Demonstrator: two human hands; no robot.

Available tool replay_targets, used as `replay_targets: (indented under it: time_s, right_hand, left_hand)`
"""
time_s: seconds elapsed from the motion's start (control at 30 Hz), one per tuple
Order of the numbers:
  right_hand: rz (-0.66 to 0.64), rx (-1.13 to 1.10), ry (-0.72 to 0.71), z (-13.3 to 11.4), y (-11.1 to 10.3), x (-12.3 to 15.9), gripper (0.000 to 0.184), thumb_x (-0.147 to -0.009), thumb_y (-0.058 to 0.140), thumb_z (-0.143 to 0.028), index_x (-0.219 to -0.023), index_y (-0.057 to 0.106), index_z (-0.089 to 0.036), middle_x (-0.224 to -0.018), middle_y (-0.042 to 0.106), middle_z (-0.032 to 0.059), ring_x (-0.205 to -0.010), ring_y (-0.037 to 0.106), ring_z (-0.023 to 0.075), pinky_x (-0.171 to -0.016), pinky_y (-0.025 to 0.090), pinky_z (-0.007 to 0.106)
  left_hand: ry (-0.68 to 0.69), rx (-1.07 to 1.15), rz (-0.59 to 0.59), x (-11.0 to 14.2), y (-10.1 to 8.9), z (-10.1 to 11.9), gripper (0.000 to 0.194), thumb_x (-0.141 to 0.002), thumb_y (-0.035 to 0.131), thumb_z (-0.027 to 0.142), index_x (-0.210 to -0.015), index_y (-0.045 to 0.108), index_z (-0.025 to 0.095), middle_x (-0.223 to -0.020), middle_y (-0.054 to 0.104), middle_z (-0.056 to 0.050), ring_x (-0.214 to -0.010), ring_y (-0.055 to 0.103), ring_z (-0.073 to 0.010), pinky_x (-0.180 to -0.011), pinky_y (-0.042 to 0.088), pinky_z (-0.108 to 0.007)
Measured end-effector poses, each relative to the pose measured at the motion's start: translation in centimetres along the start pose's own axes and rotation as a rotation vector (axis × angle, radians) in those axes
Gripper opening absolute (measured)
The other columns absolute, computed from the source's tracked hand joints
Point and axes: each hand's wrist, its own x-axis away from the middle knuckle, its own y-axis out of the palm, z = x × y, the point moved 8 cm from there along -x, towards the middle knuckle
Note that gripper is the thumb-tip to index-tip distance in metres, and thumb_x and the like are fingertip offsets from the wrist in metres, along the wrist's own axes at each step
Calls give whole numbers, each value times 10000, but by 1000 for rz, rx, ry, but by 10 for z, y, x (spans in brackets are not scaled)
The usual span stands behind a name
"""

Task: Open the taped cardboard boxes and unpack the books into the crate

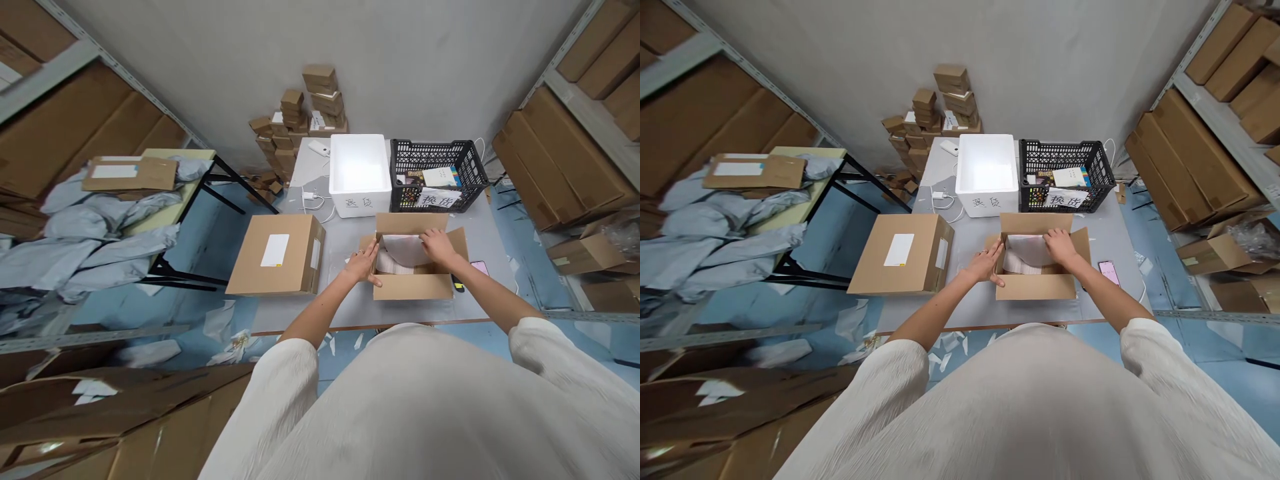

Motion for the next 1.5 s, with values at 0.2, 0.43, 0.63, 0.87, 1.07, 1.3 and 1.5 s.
replay_targets:
  time_s: [0.2, 0.43, 0.63, 0.87, 1.07, 1.3, 1.5]
  right_hand:
    - [-84, -4, 65, -25, 23, -19, 429, -1102, 434, -179, -1416, 715, -95, -1404, 707, 238, -1241, 580, 358, -990, 382, 437]
    - [-45, 14, 127, -22, 34, -23, 425, -1110, 406, -178, -1412, 691, -89, -1396, 684, 247, -1241, 562, 361, -978, 357, 430]
    - [-20, 16, 102, -29, 35, -21, 422, -1044, 422, -100, -1311, 748, -115, -1299, 720, 243, -1158, 531, 363, -959, 329, 459]
    - [-3, -12, 33, -37, 24, -16, 392, -1006, 486, -115, -1229, 804, -161, -1207, 764, 220, -1129, 511, 368, -940, 312, 466]
    - [96, -76, 54, -37, -24, -8, 401, -1084, 426, -166, -1291, 769, -150, -1235, 745, 207, -1120, 567, 353, -926, 326, 441]
    - [358, -209, 111, 6, -95, 22, 393, -1125, 396, -278, -1292, 725, -144, -1210, 727, 202, -1106, 596, 369, -907, 396, 430]
    - [650, -410, 192, 91, -129, 69, 323, -1102, 465, -381, -1248, 694, -207, -1143, 713, 141, -1058, 629, 335, -928, 504, 433]
  left_hand:
    - [-11, 2, 8, 6, -2, 3, 1695, -634, 856, 969, -1829, -152, 315, -1906, -172, -133, -1630, 381, -570, -1264, 403, -585]
    - [-13, -5, 31, 11, -2, 6, 1695, -646, 896, 919, -1823, -167, 319, -1915, -146, -133, -1595, 428, -546, -1230, 437, -560]
    - [-21, -6, 53, 14, 0, 2, 1593, -673, 884, 911, -1853, -14, 330, -1931, -62, -116, -1575, 442, -549, -1250, 407, -568]
    - [-56, 20, 106, 28, -1, -6, 1540, -667, 938, 832, -1850, 95, 323, -1934, 32, -132, -1636, 322, -547, -1306, 294, -600]
    - [-76, 27, 103, 42, 0, -14, 1503, -681, 929, 831, -1846, 136, 310, -1928, 21, -175, -1692, 217, -543, -1327, 225, -659]
    - [-69, 60, 84, 32, -3, -3, 1339, -813, 771, 895, -1839, 170, 277, -1917, 24, -224, -1747, 117, -508, -1343, 172, -707]
    - [-63, 29, 66, 26, -11, 15, 1168, -849, 807, 759, -1797, 325, 277, -1914, 100, -212, -1763, 81, -478, -1358, 111, -728]
